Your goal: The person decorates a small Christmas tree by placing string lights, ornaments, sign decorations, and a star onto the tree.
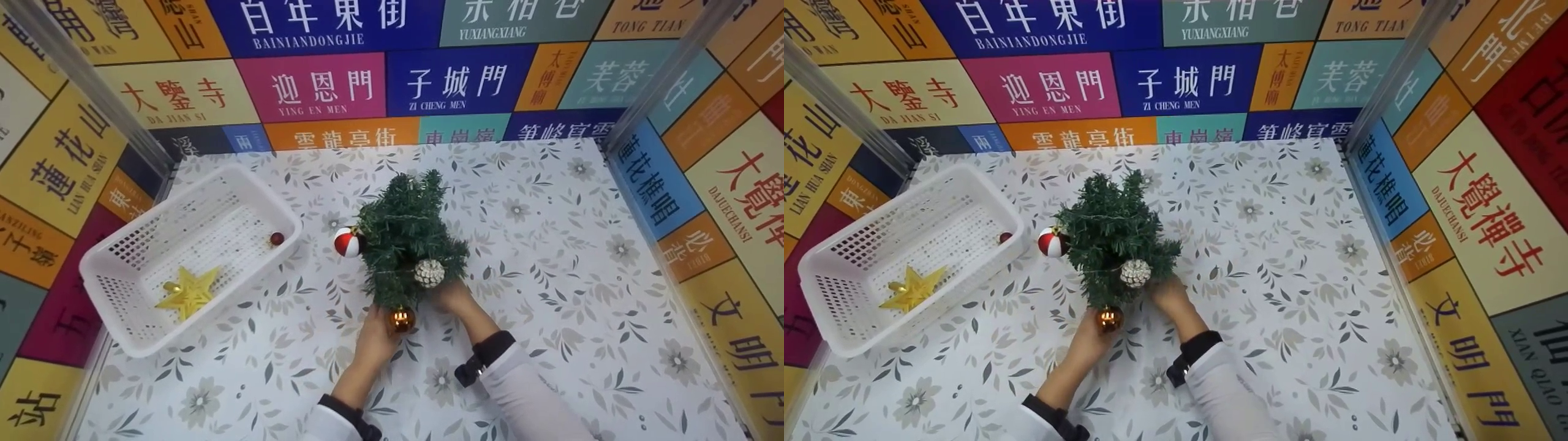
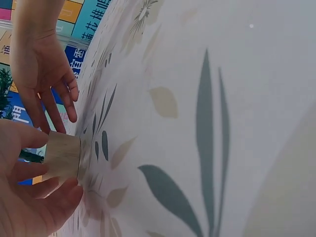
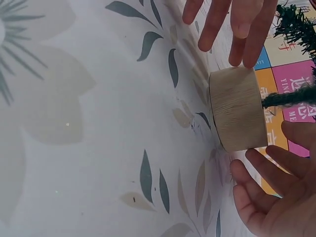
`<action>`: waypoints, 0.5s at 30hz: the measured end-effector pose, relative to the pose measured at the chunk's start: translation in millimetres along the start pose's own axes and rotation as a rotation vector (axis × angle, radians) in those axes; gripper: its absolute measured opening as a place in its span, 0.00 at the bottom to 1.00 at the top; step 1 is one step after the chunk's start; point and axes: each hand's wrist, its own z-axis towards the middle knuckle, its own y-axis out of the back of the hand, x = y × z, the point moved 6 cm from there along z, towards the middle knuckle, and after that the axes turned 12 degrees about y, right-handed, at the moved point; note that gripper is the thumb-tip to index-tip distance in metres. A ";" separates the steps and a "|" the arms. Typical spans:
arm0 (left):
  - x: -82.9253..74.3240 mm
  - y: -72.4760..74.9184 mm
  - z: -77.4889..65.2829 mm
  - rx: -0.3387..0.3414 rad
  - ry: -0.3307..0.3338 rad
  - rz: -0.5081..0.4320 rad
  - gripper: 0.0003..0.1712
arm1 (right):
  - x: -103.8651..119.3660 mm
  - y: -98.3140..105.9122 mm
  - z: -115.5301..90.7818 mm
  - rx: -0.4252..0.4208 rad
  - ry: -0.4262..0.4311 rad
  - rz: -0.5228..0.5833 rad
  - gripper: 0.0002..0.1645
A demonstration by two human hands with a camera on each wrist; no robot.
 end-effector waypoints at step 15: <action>4.9 -1.7 2.8 0.017 0.215 -0.321 0.34 | 80.2 68.7 -30.8 0.045 0.051 0.096 0.21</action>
